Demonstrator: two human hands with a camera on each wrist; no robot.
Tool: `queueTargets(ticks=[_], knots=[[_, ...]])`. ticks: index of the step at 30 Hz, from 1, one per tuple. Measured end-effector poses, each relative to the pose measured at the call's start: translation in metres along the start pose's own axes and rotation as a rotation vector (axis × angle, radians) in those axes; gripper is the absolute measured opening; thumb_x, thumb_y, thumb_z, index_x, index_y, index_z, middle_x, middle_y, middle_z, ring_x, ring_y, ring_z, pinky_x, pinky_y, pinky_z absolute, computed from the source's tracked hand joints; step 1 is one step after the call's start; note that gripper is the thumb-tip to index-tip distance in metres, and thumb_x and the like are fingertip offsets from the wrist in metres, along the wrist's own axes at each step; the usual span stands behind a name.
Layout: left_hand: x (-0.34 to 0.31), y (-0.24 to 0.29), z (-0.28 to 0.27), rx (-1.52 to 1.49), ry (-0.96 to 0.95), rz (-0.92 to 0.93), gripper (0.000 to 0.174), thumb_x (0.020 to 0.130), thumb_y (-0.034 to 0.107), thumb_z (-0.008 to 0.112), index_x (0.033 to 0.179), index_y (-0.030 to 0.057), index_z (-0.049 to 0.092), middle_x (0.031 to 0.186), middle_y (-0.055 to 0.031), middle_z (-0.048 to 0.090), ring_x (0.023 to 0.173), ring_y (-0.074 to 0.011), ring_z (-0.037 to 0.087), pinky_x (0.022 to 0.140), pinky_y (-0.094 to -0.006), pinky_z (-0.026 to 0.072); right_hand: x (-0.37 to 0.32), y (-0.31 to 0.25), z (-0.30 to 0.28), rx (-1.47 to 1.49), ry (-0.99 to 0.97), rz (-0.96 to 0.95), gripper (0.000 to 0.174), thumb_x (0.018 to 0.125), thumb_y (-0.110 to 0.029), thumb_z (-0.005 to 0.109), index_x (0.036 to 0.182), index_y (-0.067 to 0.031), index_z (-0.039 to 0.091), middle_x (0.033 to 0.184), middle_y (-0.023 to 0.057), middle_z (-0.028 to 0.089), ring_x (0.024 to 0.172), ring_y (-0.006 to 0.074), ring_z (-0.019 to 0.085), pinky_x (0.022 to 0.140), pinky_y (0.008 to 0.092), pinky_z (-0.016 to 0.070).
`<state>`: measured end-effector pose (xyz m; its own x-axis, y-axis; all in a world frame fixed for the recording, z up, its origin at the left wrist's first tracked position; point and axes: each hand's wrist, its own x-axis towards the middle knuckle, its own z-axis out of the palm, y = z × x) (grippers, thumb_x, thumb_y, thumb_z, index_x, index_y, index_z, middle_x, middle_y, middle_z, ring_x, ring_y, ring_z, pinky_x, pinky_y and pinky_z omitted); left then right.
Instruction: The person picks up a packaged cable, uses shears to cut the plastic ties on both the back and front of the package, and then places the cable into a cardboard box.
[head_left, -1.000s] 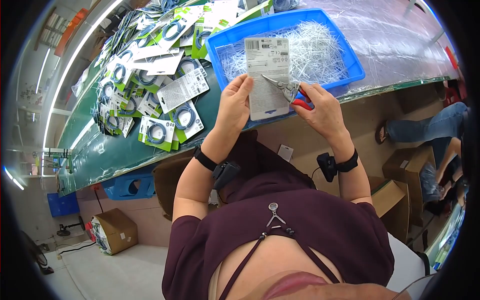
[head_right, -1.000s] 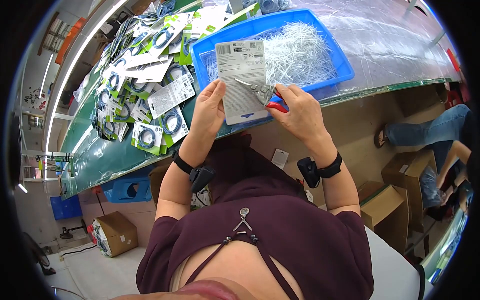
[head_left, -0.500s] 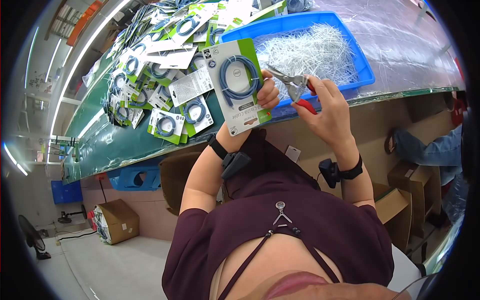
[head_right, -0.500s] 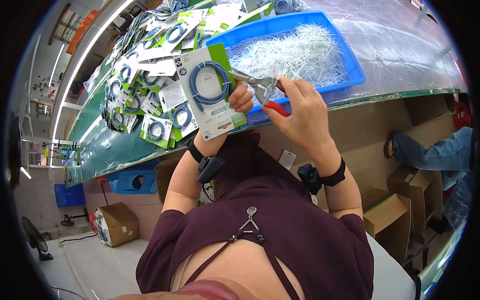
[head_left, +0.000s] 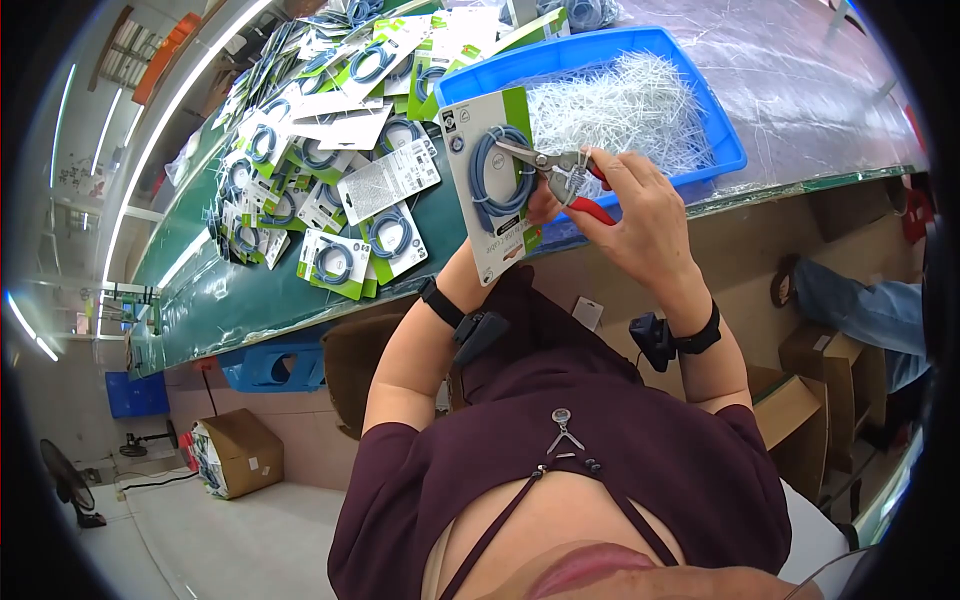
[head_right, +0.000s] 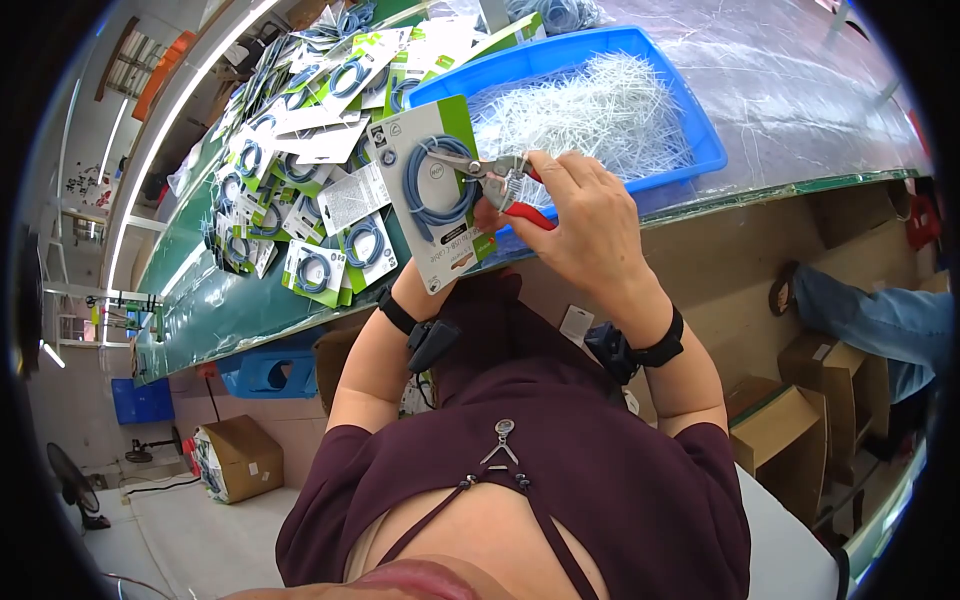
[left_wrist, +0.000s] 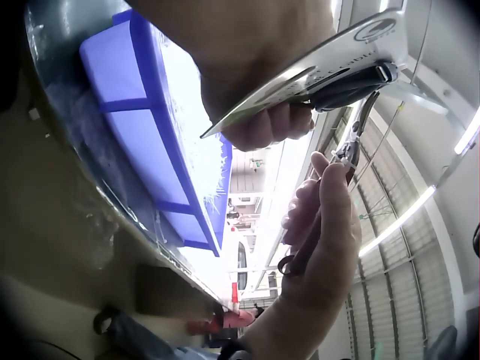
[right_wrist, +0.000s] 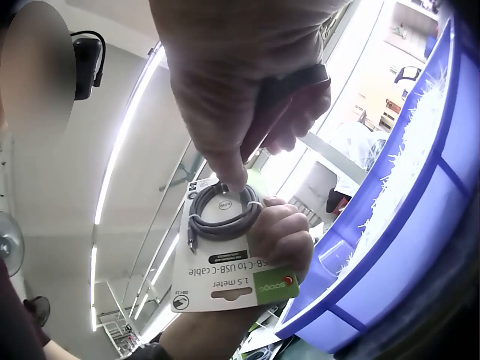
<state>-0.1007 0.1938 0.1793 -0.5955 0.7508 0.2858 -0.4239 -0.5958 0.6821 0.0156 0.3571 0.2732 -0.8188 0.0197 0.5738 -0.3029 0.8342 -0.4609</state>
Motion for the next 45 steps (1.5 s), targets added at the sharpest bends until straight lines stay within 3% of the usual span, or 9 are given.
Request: queueTargets(ticks=[5,8,15,18,28,35,38,43,45], knots=[[0.0,-0.004,-0.027,0.268,0.154,0.114,0.037,0.094,0.042,0.049,0.093,0.0062,0.055,0.061,-0.0043,0.047,0.047,-0.0108,0.037,0.045,-0.0261,0.0309,-0.004,-0.002,0.004,0.03,-0.007,0.027,0.052,0.07,-0.019,0.078,0.117,-0.0048,0.059,0.091,0.0108,0.059,0.083,0.029,0.059,0.073,0.0377,0.0484],[-0.002,-0.006,-0.011,0.439,0.426,0.191,0.031,0.093,0.036,0.049,0.093,0.0055,0.054,0.061,-0.004,0.046,0.046,-0.0105,0.036,0.042,-0.0262,0.029,-0.006,-0.001,0.007,0.072,-0.026,0.062,0.051,0.072,-0.019,0.078,0.116,-0.0045,0.059,0.09,0.0109,0.059,0.082,0.027,0.059,0.072,0.0362,0.0483],[-0.001,0.007,-0.017,0.054,0.164,0.066,0.028,0.094,0.032,0.049,0.095,0.0047,0.054,0.062,-0.0057,0.049,0.046,-0.0114,0.039,0.042,-0.0252,0.0305,-0.006,0.02,0.016,0.443,-0.084,0.129,0.04,0.08,-0.011,0.073,0.115,-0.0034,0.056,0.088,0.0064,0.058,0.076,0.0135,0.056,0.066,0.0289,0.047],[-0.005,0.002,-0.015,0.015,0.108,-0.004,0.027,0.095,0.032,0.048,0.094,0.005,0.054,0.061,-0.0066,0.051,0.046,-0.0118,0.041,0.042,-0.0246,0.0314,0.006,0.025,0.012,0.908,0.024,0.296,0.034,0.083,-0.003,0.068,0.113,-0.0029,0.051,0.092,0.0024,0.059,0.078,0.0069,0.054,0.066,0.023,0.0461],[-0.009,-0.007,0.021,0.304,0.368,-0.21,0.027,0.1,0.03,0.045,0.09,0.0068,0.052,0.061,-0.0054,0.052,0.046,-0.0108,0.044,0.041,-0.024,0.0354,0.03,0.015,0.027,0.828,-0.013,0.238,0.034,0.084,0.003,0.064,0.113,-0.0028,0.048,0.098,0.0032,0.061,0.091,0.0055,0.058,0.076,0.0204,0.0484],[-0.022,-0.009,0.005,0.188,0.287,-0.245,0.028,0.101,0.033,0.045,0.091,0.0072,0.051,0.063,-0.0048,0.052,0.047,-0.0102,0.044,0.042,-0.0236,0.0364,0.033,0.014,0.025,0.753,-0.117,0.166,0.039,0.082,0.003,0.066,0.116,-0.0026,0.049,0.098,0.0045,0.064,0.09,0.0094,0.061,0.079,0.0236,0.0496],[-0.034,-0.005,0.008,0.118,0.247,-0.263,0.028,0.1,0.033,0.045,0.092,0.0071,0.051,0.063,-0.0047,0.051,0.047,-0.0101,0.043,0.043,-0.0234,0.0356,0.038,0.005,0.017,0.52,-0.09,-0.038,0.044,0.077,0.003,0.068,0.117,-0.0043,0.051,0.098,0.007,0.064,0.088,0.015,0.064,0.079,0.0267,0.0505],[-0.102,0.023,-0.001,-0.181,0.14,-0.258,0.029,0.1,0.034,0.046,0.093,0.0065,0.051,0.064,-0.0038,0.049,0.048,-0.0097,0.041,0.043,-0.0229,0.0331,0.054,0.017,0.031,0.408,-0.005,-0.17,0.048,0.073,0.002,0.069,0.118,-0.0053,0.052,0.098,0.0108,0.064,0.089,0.0206,0.065,0.078,0.0298,0.0512],[-0.162,0.035,-0.013,-0.116,0.256,-0.191,0.027,0.1,0.032,0.047,0.093,0.0068,0.051,0.065,-0.0028,0.049,0.05,-0.0093,0.041,0.044,-0.0228,0.0325,0.064,0.034,0.034,0.221,0.15,-0.015,0.049,0.074,0.0,0.069,0.119,-0.0049,0.052,0.099,0.0145,0.064,0.088,0.024,0.065,0.076,0.0322,0.0515]])
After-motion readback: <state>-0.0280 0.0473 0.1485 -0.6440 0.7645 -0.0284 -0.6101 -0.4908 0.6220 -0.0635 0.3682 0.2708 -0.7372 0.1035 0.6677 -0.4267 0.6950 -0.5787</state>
